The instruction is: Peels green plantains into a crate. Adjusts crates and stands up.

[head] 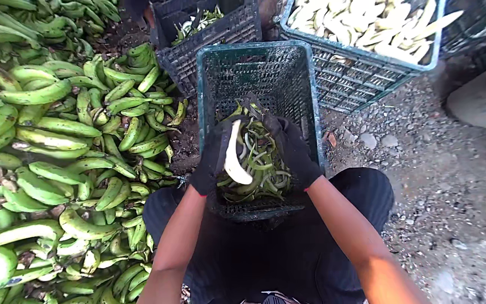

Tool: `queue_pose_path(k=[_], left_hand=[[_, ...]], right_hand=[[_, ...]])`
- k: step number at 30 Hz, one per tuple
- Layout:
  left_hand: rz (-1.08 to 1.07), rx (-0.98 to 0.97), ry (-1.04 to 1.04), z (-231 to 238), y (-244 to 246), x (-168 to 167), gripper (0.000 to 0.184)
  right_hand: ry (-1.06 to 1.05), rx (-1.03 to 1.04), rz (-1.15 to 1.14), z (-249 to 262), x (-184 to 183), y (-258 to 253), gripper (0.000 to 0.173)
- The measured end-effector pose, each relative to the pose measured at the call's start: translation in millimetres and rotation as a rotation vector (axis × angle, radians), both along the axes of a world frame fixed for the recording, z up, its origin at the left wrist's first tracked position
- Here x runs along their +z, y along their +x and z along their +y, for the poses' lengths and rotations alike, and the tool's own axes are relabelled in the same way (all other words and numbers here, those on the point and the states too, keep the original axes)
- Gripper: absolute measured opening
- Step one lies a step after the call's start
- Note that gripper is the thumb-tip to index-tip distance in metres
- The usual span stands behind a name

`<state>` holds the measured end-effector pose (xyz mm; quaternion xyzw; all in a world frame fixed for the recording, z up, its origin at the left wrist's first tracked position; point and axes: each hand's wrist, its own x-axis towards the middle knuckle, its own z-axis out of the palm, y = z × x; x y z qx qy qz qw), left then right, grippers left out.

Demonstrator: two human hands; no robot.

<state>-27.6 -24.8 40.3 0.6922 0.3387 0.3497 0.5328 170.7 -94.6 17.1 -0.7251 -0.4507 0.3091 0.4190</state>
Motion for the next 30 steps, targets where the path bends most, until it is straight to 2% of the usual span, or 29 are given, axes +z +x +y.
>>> queue_pose_path(k=[2,4,7,9,11,13,16,17,18,19,20,22,25,26,28,30], left_hand=[[0.258,-0.058,0.018,3.8,-17.9,-1.8,0.045],[0.598,-0.144,-0.007,8.8,-23.7,-9.8,0.055],[1.118,-0.511,-0.071,10.9,-4.8,-20.0,0.061],[1.248,-0.673,-0.102,7.7,26.4,-9.2,0.055],[1.022,-0.647,-0.005,18.4,56.9,8.2,0.05],[0.635,-0.468,0.172,36.1,93.1,31.1,0.051],[0.044,-0.243,0.174,41.5,154.6,92.9,0.045],[-0.069,-0.217,0.157,38.6,166.2,105.7,0.043],[-0.077,-0.221,0.155,34.0,171.4,110.7,0.044],[0.013,-0.241,0.179,27.7,170.4,106.5,0.046],[0.167,-0.285,0.216,22.0,163.4,91.4,0.051],[0.554,-0.414,0.281,10.9,141.0,37.5,0.057],[1.32,-0.659,0.186,-18.5,107.9,-46.4,0.067],[1.48,-0.688,0.16,-31.9,96.4,-72.9,0.07],[1.64,-0.614,0.149,-59.2,76.5,-112.9,0.081],[1.657,-0.471,0.163,-75.0,65.5,-144.1,0.089]], right_hand=[[0.029,-0.053,-0.049,-11.7,9.0,21.9,0.055],[0.089,-0.122,-0.01,-32.1,16.9,48.6,0.051],[0.215,-0.357,0.198,-65.9,11.6,88.2,0.047],[0.267,-0.51,0.366,-86.9,9.8,108.4,0.054],[0.273,-0.623,0.5,-101.7,18.2,118.4,0.065],[0.297,-0.687,0.567,-110.1,21.5,124.8,0.067],[0.344,-0.664,0.599,-117.5,17.3,131.1,0.072],[0.364,-0.64,0.599,-118.8,14.1,132.6,0.074],[0.385,-0.623,0.605,-119.4,11.5,134.2,0.076],[0.402,-0.609,0.615,-120.1,9.6,135.2,0.077],[0.408,-0.601,0.621,-120.2,7.9,136.0,0.077],[0.413,-0.576,0.624,-120.1,7.9,137.0,0.079],[0.419,-0.523,0.603,-123.0,10.5,131.5,0.082],[0.435,-0.51,0.614,-120.3,10.1,132.1,0.082],[0.449,-0.498,0.64,-115.3,8.2,131.3,0.082],[0.434,-0.497,0.637,-115.2,8.0,126.4,0.078]])
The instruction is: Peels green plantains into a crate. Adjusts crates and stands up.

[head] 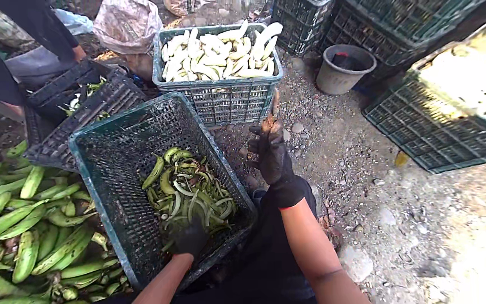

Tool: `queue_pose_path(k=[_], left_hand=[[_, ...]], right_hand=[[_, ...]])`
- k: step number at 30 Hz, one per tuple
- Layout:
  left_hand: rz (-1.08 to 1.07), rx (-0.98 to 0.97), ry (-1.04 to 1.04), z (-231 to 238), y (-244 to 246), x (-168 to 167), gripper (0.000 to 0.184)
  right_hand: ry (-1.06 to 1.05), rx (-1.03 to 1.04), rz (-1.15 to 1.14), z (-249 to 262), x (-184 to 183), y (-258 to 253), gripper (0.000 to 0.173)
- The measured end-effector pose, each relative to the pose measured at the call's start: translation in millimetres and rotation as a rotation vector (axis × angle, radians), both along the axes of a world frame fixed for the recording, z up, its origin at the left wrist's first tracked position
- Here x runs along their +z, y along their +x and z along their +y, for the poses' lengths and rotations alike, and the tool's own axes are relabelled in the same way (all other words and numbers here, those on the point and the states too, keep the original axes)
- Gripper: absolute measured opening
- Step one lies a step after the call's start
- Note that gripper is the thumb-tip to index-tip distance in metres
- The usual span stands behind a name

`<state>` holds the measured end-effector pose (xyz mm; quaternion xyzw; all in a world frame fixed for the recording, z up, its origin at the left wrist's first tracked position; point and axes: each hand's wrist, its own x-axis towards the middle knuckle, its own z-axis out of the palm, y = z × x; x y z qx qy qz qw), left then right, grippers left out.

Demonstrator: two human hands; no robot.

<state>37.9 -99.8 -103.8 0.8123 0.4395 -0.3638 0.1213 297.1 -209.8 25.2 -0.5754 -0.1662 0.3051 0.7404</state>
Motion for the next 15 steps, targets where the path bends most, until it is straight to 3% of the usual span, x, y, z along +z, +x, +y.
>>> queue_pose_path(k=[4,9,15], left_hand=[[-0.147,0.041,0.029,5.5,-15.2,-20.2,0.085],[-0.226,0.124,-0.134,46.4,-30.5,9.8,0.084],[-0.896,0.471,-0.284,66.2,-46.2,60.5,0.07]], right_hand=[[-0.049,0.01,-0.047,-4.2,-2.6,-3.9,0.082],[-0.1,0.067,-0.072,-10.9,-1.9,-8.7,0.08],[-0.006,0.061,-0.017,5.8,3.0,-7.3,0.069]])
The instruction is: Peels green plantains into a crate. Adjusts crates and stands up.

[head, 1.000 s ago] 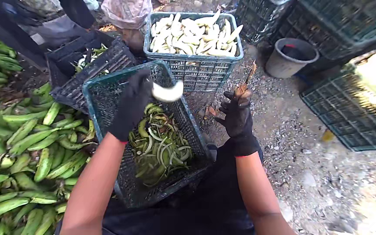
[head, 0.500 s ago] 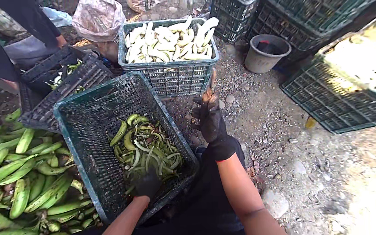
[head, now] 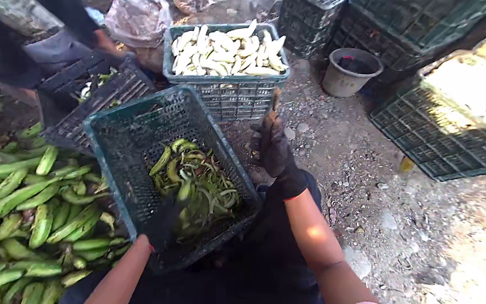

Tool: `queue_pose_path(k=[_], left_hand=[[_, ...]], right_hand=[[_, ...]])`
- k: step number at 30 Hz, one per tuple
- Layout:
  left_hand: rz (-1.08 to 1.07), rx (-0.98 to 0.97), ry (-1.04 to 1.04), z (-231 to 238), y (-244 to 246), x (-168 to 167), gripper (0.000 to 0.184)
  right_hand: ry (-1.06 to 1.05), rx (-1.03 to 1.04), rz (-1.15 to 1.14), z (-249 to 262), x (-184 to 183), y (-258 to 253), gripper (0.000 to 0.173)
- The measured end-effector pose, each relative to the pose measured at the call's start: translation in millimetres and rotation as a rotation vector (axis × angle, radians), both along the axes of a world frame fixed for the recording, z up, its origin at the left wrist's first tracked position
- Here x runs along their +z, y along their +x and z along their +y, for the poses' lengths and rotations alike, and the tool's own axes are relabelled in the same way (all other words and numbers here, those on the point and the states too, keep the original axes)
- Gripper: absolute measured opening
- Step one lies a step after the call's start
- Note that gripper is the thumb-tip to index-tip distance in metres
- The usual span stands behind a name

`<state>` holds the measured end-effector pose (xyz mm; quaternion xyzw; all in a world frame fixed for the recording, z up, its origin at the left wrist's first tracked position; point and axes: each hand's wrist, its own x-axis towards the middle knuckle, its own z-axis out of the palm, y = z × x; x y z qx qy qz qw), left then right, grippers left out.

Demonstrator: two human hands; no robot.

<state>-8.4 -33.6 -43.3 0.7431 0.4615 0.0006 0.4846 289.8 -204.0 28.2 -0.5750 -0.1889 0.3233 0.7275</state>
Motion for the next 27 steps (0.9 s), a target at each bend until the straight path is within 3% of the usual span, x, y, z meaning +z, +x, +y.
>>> queue_pose_path(k=[4,7,8,13,18,23,27], left_hand=[[-0.368,0.156,-0.08,5.8,-7.5,44.1,0.066],[-0.894,0.18,-0.272,7.6,-10.2,49.0,0.071],[-0.953,0.17,-0.312,10.4,-6.3,51.0,0.075],[-0.502,0.289,-0.036,14.5,16.8,47.2,0.044],[-0.294,0.273,0.11,25.0,0.6,32.5,0.058],[-0.537,0.374,0.048,20.1,-7.1,45.9,0.053],[-0.761,0.274,0.116,10.7,-4.7,53.0,0.06]], right_hand=[[-0.094,0.056,0.056,1.2,11.2,-7.9,0.074],[-0.139,0.059,0.09,3.1,13.9,-13.5,0.075],[-0.143,0.056,0.082,3.9,13.3,-15.0,0.078],[-0.086,0.148,0.185,16.2,6.6,-22.6,0.09],[-0.069,0.326,0.315,28.2,2.2,-44.7,0.097],[-0.082,0.439,0.232,46.0,-14.4,-66.9,0.085],[-0.077,0.482,0.197,57.1,-22.4,-82.3,0.086]])
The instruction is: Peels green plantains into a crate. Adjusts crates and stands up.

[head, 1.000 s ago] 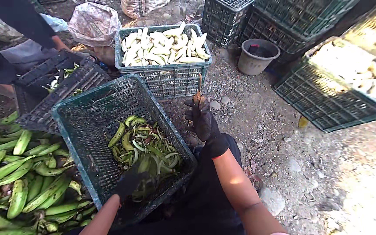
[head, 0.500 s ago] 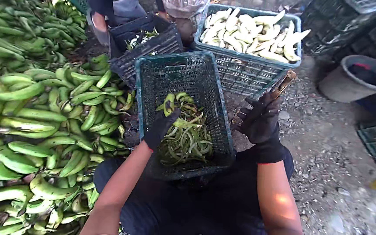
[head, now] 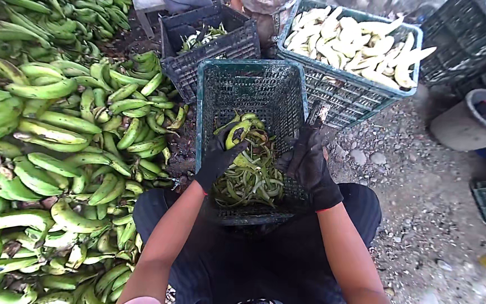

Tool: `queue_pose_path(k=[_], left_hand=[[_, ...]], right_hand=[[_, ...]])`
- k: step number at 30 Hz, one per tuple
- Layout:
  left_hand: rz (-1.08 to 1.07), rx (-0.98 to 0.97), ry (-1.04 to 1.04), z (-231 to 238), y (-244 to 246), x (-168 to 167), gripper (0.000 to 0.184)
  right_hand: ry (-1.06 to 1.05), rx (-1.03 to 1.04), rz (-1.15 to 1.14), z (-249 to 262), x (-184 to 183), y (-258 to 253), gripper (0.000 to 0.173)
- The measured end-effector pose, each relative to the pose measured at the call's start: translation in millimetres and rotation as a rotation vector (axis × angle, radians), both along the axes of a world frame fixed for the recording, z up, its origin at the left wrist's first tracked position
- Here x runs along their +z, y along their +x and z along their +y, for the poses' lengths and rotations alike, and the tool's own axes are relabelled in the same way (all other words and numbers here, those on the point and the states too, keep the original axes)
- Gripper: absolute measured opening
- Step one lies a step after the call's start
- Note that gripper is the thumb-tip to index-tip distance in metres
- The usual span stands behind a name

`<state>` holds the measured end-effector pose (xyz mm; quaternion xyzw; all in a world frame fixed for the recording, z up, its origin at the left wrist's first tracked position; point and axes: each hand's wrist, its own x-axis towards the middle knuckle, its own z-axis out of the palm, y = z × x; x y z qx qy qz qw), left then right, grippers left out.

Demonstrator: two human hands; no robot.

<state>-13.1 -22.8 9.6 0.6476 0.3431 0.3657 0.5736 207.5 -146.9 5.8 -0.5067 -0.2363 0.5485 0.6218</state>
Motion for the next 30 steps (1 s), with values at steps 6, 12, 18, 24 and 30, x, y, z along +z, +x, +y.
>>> queue_pose_path(k=[6,12,18,24,30], left_hand=[[-0.045,0.0,-0.02,-10.0,0.3,7.8,0.057],[-0.134,-0.047,-0.027,-11.7,-1.7,7.7,0.054],[-0.146,0.156,-0.146,1.9,1.0,5.8,0.053],[-0.362,0.196,-0.346,32.2,3.8,5.7,0.039],[-0.303,0.134,-0.175,18.3,-0.1,6.9,0.065]], right_hand=[[0.131,0.097,-0.159,2.8,-6.0,-9.9,0.087],[0.108,0.099,-0.187,1.7,-5.0,-7.6,0.079],[0.11,0.067,-0.22,0.6,-2.6,-6.7,0.077],[0.049,0.003,-0.116,0.2,-4.5,0.3,0.073],[0.08,0.022,-0.141,-3.0,-7.1,2.5,0.076]])
